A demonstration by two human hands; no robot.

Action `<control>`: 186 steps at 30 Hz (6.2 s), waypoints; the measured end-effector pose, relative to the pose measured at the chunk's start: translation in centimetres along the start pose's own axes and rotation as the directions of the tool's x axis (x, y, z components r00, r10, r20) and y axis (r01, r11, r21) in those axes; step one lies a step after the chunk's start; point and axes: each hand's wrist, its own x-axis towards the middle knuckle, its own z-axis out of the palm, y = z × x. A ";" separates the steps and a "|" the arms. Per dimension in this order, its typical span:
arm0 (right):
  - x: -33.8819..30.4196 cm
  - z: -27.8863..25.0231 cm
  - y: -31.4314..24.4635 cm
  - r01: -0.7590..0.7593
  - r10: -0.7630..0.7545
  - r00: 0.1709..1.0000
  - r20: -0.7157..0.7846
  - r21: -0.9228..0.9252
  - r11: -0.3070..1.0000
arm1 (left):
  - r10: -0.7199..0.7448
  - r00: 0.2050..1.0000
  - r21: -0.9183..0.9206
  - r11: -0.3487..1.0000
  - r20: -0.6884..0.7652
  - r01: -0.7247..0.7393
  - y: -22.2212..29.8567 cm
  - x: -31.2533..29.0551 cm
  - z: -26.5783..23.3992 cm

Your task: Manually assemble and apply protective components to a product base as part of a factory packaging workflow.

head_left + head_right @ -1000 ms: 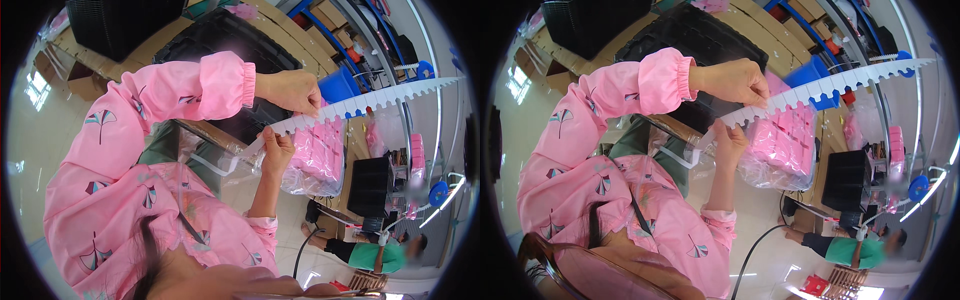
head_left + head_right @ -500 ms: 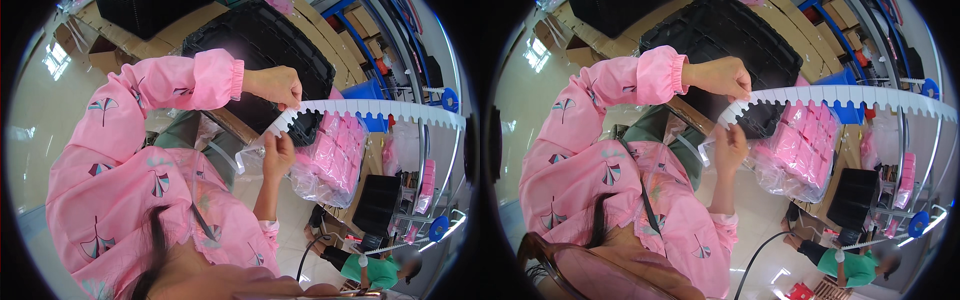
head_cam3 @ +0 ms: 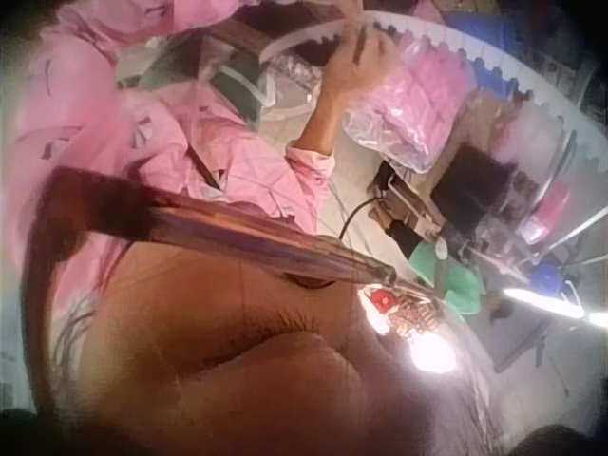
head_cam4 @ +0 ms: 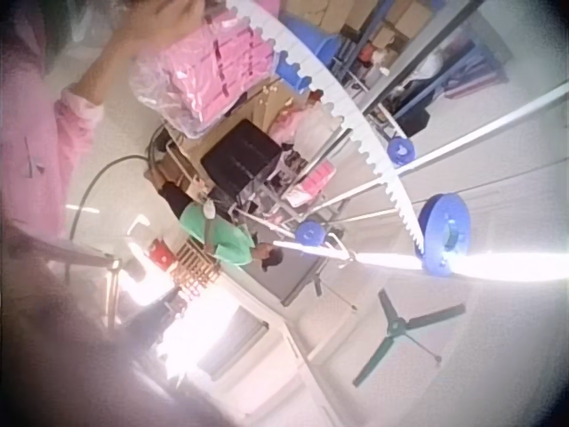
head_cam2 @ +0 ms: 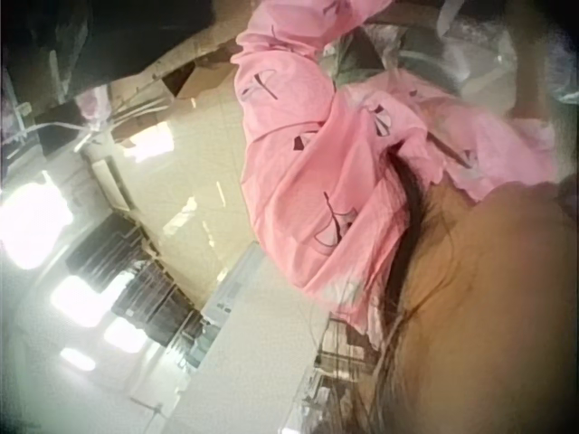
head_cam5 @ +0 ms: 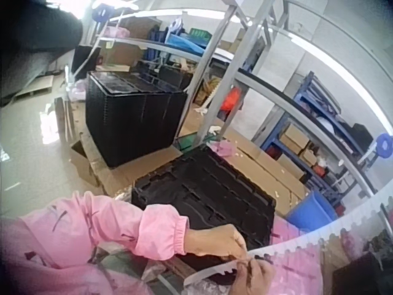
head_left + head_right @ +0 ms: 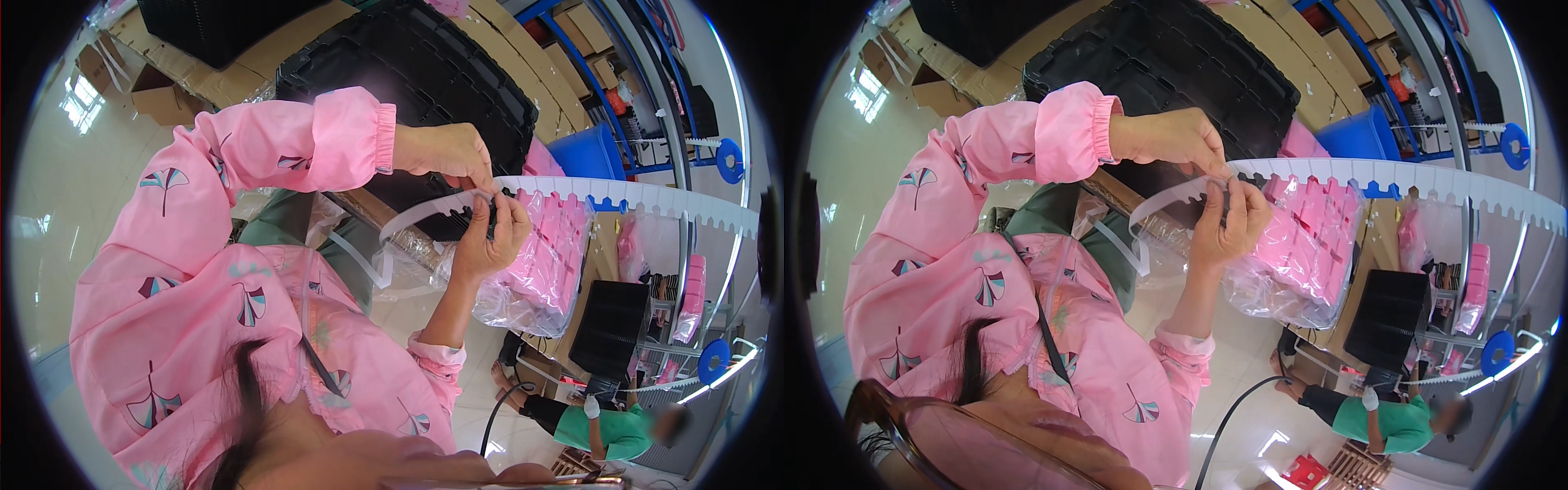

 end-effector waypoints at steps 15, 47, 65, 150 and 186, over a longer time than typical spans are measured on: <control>1.2 0.1 0.7 0.411 -0.406 0.912 0.065 -0.117 0.904 | -0.223 0.975 -0.273 0.938 -0.008 0.212 -1.0 0.4 0.3; 11.9 0.2 1.4 0.356 0.553 -0.021 0.833 -0.511 0.783 | 0.339 0.940 0.374 0.876 -0.029 -0.305 1.0 -1.4 -2.2; 4.8 -1.5 6.3 0.196 0.163 0.699 0.696 -0.406 0.893 | 0.381 0.925 0.610 0.734 -0.006 -0.298 1.0 -0.8 -2.1; 16.3 10.0 21.9 0.291 0.058 0.795 0.604 -0.462 0.838 | 0.371 0.926 0.184 0.908 0.067 -0.377 -1.5 2.7 -1.1; 5.6 1.5 1.0 -0.340 0.323 0.916 0.239 0.032 0.940 | 0.625 0.744 0.315 0.773 -0.235 -0.550 -0.7 -1.8 -1.0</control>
